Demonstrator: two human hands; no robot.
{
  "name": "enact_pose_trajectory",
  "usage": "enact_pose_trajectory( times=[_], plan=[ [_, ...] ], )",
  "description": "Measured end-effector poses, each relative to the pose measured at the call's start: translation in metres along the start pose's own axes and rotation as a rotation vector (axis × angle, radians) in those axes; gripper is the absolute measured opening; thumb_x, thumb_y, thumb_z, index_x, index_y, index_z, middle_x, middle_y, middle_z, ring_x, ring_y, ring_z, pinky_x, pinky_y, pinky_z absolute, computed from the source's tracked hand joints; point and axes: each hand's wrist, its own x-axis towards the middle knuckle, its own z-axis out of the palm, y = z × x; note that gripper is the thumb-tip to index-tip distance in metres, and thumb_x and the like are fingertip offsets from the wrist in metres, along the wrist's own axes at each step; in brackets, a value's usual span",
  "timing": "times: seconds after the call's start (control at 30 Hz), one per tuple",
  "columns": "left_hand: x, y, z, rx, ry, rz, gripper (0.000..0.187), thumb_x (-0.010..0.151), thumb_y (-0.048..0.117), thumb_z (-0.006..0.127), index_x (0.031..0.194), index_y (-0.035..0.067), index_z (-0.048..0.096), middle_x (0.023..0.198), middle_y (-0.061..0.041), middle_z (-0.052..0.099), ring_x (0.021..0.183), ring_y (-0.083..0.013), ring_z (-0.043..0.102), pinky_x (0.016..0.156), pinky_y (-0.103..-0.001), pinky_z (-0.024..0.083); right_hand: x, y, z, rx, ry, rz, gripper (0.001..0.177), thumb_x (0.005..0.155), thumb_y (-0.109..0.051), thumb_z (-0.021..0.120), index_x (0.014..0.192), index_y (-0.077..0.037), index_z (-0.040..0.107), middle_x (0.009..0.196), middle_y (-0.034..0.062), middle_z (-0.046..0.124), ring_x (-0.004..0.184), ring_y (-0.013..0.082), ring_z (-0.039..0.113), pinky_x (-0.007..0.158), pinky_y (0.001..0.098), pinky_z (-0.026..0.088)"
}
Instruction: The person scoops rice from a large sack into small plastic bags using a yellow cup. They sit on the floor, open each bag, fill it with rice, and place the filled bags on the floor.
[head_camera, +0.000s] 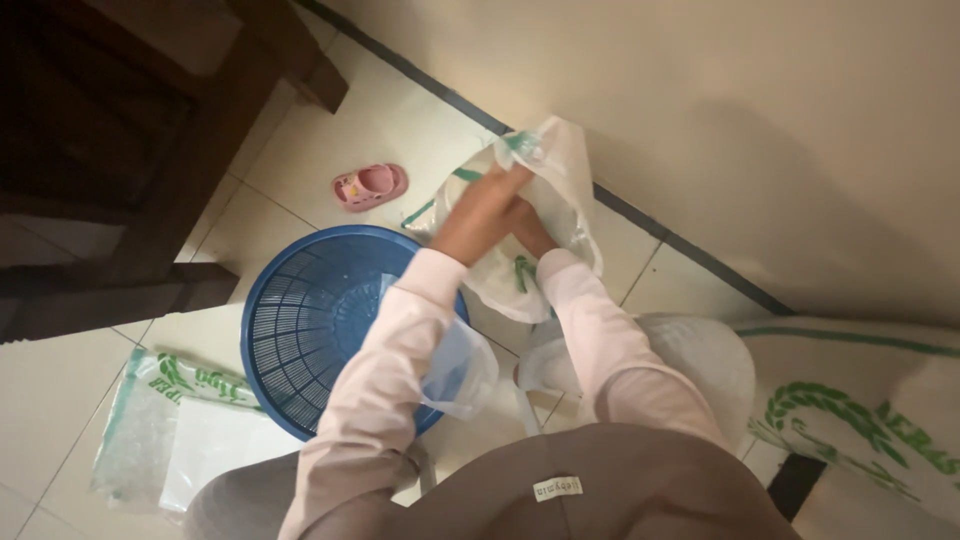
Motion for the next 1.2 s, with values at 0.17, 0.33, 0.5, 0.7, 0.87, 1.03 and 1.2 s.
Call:
enact_pose_trajectory(
  times=[0.17,0.33,0.5,0.7,0.87,1.03,1.2],
  plan=[
    [-0.002,0.021,-0.023,0.058,-0.039,-0.135,0.058,0.083,-0.002,0.06,0.138,0.016,0.058,0.119,-0.024,0.063,0.091,-0.0411,0.067,0.078,-0.047,0.054,-0.028,-0.006,0.006,-0.167,-0.206,0.324,0.036,0.102,-0.033,0.055,0.104,0.001,0.07,0.115,0.0291,0.07,0.107,0.0417,0.064,0.095,0.0474,0.05],
    [-0.016,0.017,-0.015,0.157,-0.076,-0.119,0.069,0.083,-0.003,0.059,0.148,0.017,0.05,0.124,-0.025,0.061,0.098,-0.0451,0.064,0.082,-0.052,0.052,-0.039,-0.007,0.014,-0.34,-0.363,0.225,0.032,0.095,-0.034,0.06,0.104,-0.004,0.068,0.114,0.0293,0.063,0.106,0.0424,0.059,0.091,0.0476,0.047],
    [-0.028,0.006,-0.015,0.159,-0.069,-0.117,0.059,0.085,-0.003,0.059,0.14,0.018,0.055,0.132,-0.025,0.06,0.101,-0.0445,0.064,0.083,-0.05,0.053,-0.051,-0.013,0.001,0.18,-0.06,0.706,0.043,0.096,-0.034,0.052,0.102,0.004,0.069,0.102,0.0254,0.073,0.09,0.0388,0.069,0.08,0.0487,0.055],
    [-0.022,0.003,-0.002,0.262,-0.126,-0.17,0.063,0.089,0.003,0.062,0.147,0.026,0.052,0.129,-0.023,0.062,0.102,-0.0423,0.067,0.09,-0.049,0.055,-0.047,-0.006,0.005,0.075,-0.148,0.629,0.046,0.099,-0.035,0.048,0.1,0.002,0.074,0.098,0.0168,0.078,0.093,0.0315,0.074,0.085,0.041,0.054],
    [-0.021,0.026,-0.013,0.187,-0.105,-0.173,0.082,0.082,-0.004,0.057,0.155,0.028,0.042,0.134,-0.029,0.058,0.091,-0.0446,0.066,0.08,-0.051,0.054,-0.028,-0.007,-0.005,-0.909,-0.414,0.224,0.037,0.103,-0.035,0.054,0.113,-0.006,0.074,0.116,0.0197,0.074,0.109,0.0358,0.069,0.099,0.0462,0.052],
    [-0.028,0.02,-0.01,0.166,-0.087,-0.135,0.077,0.083,-0.002,0.059,0.153,0.027,0.044,0.128,-0.028,0.061,0.093,-0.044,0.067,0.081,-0.05,0.054,-0.006,-0.011,-0.027,-0.753,0.048,0.068,0.036,0.102,-0.027,0.054,0.128,-0.004,0.064,0.13,0.0197,0.067,0.125,0.0343,0.062,0.11,0.0431,0.047],
    [-0.031,0.008,0.003,0.199,-0.098,-0.185,0.061,0.09,0.005,0.063,0.147,0.026,0.05,0.118,-0.024,0.065,0.099,-0.0433,0.067,0.085,-0.049,0.055,-0.032,-0.026,0.021,-0.684,-0.171,-0.068,0.043,0.1,-0.013,0.053,0.142,-0.001,0.051,0.143,0.0219,0.058,0.138,0.0348,0.053,0.116,0.0415,0.041]
  ],
)
